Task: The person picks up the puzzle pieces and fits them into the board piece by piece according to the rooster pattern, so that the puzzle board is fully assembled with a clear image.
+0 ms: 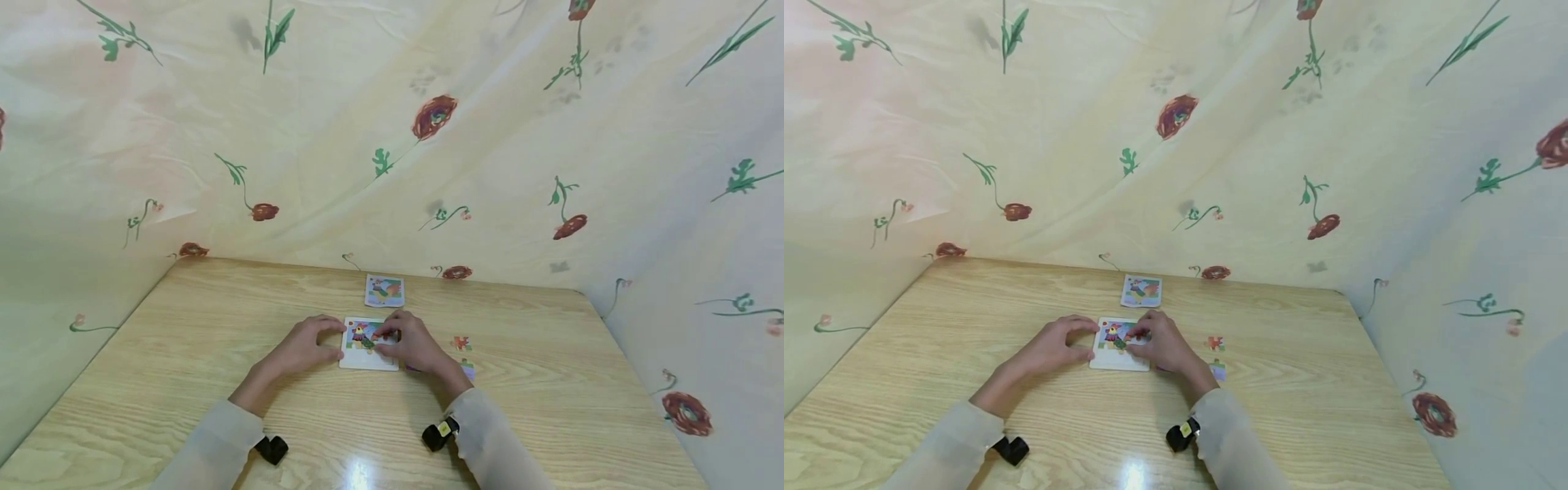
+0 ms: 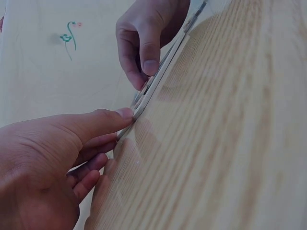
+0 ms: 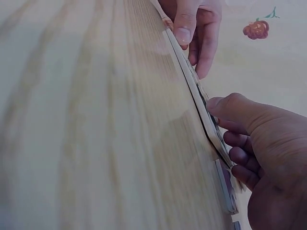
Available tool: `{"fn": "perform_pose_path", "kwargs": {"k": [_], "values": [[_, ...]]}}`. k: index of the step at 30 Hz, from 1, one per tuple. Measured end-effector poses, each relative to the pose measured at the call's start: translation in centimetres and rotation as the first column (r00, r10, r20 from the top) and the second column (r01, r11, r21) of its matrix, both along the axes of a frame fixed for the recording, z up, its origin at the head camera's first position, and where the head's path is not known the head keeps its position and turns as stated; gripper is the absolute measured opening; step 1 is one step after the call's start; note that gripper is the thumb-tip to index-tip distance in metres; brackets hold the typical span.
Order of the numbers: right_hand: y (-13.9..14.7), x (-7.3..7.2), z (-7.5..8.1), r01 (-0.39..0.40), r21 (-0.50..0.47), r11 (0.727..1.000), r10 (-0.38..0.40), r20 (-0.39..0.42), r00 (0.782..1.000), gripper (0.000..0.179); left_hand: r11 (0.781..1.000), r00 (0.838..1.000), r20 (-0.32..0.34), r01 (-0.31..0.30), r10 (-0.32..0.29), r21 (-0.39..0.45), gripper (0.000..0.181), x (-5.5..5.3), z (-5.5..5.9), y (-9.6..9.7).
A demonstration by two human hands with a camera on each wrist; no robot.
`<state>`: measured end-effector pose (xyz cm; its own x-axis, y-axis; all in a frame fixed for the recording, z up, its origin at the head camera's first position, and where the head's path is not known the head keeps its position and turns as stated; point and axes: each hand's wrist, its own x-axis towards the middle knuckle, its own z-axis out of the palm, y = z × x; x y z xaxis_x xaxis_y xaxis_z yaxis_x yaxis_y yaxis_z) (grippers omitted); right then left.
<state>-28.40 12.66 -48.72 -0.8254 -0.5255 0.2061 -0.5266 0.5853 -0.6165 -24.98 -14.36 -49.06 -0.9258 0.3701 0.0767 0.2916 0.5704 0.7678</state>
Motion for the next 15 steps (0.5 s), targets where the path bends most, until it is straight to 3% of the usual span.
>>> {"fn": "perform_pose_path", "kwargs": {"k": [15], "values": [[-0.20,0.29,0.46,-0.012,-0.013,1.000,0.012,0.010,1.000,0.018,1.000,1.000,0.018,-0.003,0.003,0.010,0.045,-0.08,0.05,0.01]]}}
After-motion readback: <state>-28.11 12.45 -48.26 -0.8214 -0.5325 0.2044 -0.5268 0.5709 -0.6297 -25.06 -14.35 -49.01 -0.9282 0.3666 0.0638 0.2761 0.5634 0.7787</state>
